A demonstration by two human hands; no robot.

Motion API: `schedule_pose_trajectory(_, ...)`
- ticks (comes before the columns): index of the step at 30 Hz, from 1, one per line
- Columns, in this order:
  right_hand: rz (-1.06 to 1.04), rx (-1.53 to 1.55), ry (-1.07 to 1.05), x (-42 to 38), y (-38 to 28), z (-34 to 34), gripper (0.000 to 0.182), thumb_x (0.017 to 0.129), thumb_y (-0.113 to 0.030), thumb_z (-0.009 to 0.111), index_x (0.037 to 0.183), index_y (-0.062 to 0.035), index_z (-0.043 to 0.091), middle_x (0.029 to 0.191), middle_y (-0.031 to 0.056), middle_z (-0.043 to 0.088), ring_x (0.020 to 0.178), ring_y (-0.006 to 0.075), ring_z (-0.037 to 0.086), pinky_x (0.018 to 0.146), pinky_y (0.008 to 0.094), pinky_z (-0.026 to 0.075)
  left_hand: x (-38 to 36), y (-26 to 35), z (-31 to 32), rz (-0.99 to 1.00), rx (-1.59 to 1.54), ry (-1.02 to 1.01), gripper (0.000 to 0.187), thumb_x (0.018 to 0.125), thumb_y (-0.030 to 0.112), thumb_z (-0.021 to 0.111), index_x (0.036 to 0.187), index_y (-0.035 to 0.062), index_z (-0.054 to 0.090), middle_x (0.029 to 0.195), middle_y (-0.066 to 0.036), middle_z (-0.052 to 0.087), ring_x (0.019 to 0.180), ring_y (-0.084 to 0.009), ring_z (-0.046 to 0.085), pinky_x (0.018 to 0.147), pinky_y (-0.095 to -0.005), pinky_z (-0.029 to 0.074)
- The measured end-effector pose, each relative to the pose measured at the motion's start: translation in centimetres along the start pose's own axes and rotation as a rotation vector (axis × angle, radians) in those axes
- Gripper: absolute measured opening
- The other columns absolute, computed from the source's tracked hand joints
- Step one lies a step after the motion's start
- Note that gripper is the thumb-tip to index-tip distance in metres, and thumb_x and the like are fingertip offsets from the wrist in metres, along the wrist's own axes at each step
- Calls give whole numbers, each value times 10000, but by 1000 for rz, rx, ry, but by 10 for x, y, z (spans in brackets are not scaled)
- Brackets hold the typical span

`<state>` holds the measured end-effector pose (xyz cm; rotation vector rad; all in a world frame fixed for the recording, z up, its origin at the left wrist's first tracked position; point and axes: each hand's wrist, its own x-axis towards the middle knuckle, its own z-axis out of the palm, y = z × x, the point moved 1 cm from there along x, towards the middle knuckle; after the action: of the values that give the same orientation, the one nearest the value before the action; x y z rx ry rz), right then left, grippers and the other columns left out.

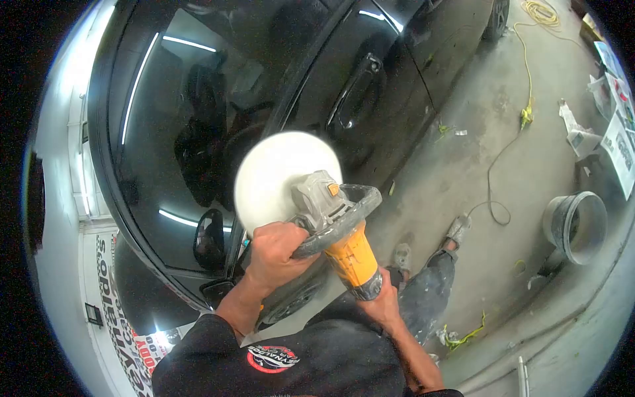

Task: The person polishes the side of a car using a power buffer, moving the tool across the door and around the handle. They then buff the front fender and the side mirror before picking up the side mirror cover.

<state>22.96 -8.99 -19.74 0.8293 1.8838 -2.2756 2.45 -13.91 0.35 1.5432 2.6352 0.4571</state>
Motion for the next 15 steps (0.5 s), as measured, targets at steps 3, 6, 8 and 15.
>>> schedule_pose_trajectory(3,7,32,30,-3,11,7,763,657,-101,814,1326,-10,459,1088,257,699,1080,405,678,912,422,531,1,2,9,30,32,-23,268,627,81,840,748,60,602,633,-77,573,536,-267,584,516,-366,452)
schedule_pose_trajectory(6,17,54,65,5,18,0,768,636,-79,809,1318,-11,460,1078,255,700,1078,403,680,912,416,527,17,2,25,48,20,-16,269,644,98,837,751,71,592,633,-74,568,536,-268,581,516,-367,447)
schedule_pose_trajectory(8,39,76,68,7,20,0,770,611,-63,810,1298,-11,466,1069,235,706,1067,378,689,912,409,523,21,3,32,49,15,-32,270,648,107,830,750,77,582,638,-72,568,543,-271,586,517,-369,448)
schedule_pose_trajectory(15,158,184,52,-7,59,-1,764,595,-39,807,1285,-18,480,1102,179,693,1067,290,678,939,374,502,18,9,72,-3,-62,-99,251,670,143,797,769,84,575,657,-85,575,572,-296,609,535,-394,481)
